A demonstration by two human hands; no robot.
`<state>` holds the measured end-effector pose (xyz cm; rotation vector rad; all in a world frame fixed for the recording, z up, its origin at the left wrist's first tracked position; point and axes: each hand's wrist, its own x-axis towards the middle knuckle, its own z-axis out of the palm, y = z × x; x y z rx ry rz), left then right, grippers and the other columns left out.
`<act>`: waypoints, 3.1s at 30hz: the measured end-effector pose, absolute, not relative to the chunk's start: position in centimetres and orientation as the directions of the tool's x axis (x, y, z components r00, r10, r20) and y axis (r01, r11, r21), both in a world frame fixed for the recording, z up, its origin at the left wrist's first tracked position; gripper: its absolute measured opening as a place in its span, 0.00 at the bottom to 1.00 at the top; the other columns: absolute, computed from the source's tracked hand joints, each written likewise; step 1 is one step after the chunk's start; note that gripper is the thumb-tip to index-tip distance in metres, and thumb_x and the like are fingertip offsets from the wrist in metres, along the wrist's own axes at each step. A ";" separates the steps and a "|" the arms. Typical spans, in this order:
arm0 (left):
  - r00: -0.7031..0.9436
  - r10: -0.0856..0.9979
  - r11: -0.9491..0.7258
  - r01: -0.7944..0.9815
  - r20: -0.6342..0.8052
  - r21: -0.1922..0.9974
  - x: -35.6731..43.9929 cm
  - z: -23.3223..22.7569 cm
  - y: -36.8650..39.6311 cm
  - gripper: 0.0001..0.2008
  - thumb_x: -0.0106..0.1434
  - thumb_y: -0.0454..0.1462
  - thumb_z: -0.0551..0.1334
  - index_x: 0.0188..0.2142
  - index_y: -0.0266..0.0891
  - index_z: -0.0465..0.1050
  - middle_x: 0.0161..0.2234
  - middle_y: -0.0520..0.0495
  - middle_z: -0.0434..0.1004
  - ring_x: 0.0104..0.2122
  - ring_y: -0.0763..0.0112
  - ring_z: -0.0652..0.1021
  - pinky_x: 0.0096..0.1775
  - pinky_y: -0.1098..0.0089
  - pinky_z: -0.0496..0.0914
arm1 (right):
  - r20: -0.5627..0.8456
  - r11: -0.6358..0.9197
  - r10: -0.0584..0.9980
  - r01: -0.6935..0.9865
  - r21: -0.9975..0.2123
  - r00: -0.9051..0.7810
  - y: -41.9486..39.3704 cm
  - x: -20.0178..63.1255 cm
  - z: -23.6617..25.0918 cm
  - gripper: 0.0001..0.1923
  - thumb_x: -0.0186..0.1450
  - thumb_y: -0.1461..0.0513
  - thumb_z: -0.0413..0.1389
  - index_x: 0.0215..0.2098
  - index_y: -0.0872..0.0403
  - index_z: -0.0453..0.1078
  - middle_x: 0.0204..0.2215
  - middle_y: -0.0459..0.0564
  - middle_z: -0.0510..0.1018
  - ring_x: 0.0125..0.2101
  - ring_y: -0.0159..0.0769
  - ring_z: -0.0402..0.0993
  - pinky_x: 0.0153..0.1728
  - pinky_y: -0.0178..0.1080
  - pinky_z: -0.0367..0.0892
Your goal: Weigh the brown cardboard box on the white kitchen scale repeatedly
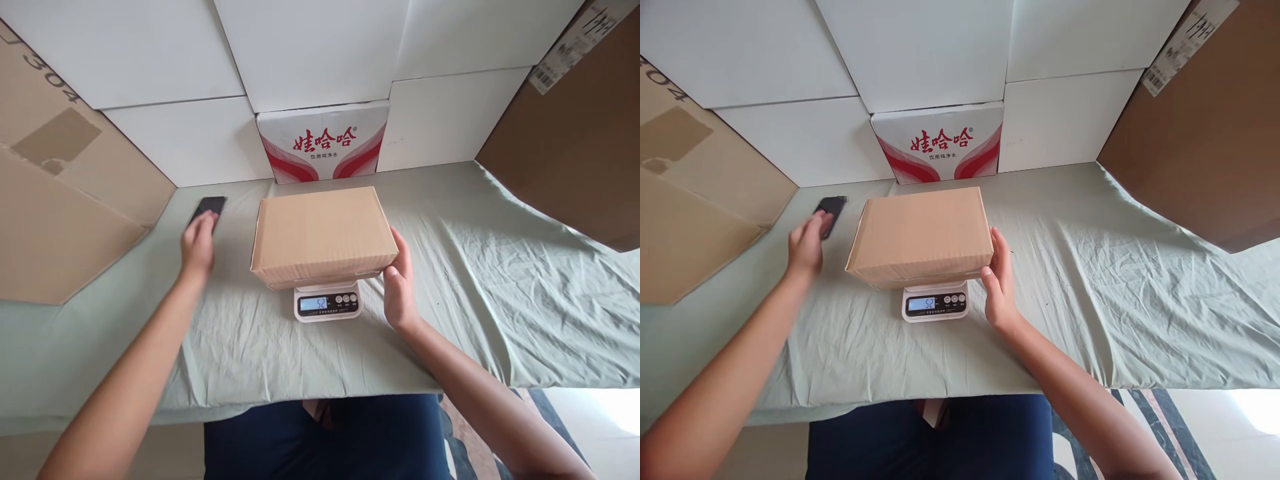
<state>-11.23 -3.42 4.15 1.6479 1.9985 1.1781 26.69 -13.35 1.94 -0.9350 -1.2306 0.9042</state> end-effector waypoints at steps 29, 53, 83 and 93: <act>-0.240 0.967 -0.109 -0.087 0.085 0.990 -0.1 -1.7 0.4 0.23 0.66 0.54 0.60 0.48 0.40 0.76 0.61 0.38 0.76 0.66 0.55 0.72 0.67 0.55 0.63 | 0.393 0.394 0.915 0.006 -0.919 0.093 1.4 24.6 1.4 0.36 0.65 0.41 0.50 0.67 0.45 0.57 0.69 0.51 0.65 0.70 0.48 0.58 0.74 0.58 0.49; -0.114 0.984 -0.151 -0.132 0.136 0.980 -0.9 -1.5 0.2 0.30 0.66 0.57 0.60 0.60 0.44 0.73 0.67 0.41 0.71 0.68 0.55 0.69 0.68 0.55 0.62 | 0.364 0.363 0.931 0.023 -0.931 0.026 0.0 25.2 1.3 0.31 0.66 0.47 0.53 0.65 0.44 0.60 0.69 0.46 0.65 0.69 0.45 0.59 0.74 0.55 0.51; -0.147 0.901 -0.401 0.069 0.407 0.913 -0.9 3.4 -8.5 0.28 0.71 0.54 0.56 0.63 0.42 0.71 0.64 0.38 0.73 0.67 0.54 0.70 0.67 0.57 0.61 | 0.550 0.555 0.832 0.083 -0.828 -0.076 -6.1 25.2 5.5 0.41 0.67 0.42 0.53 0.73 0.38 0.45 0.73 0.48 0.55 0.73 0.52 0.51 0.72 0.63 0.54; -0.081 0.938 -0.331 0.084 0.337 0.940 0.5 3.0 -14.4 0.32 0.71 0.56 0.54 0.66 0.41 0.68 0.65 0.37 0.73 0.69 0.53 0.66 0.67 0.54 0.62 | 0.468 0.471 0.882 0.086 -0.878 -0.057 -11.2 27.1 3.6 0.40 0.67 0.44 0.54 0.72 0.40 0.45 0.69 0.51 0.61 0.66 0.50 0.62 0.67 0.58 0.63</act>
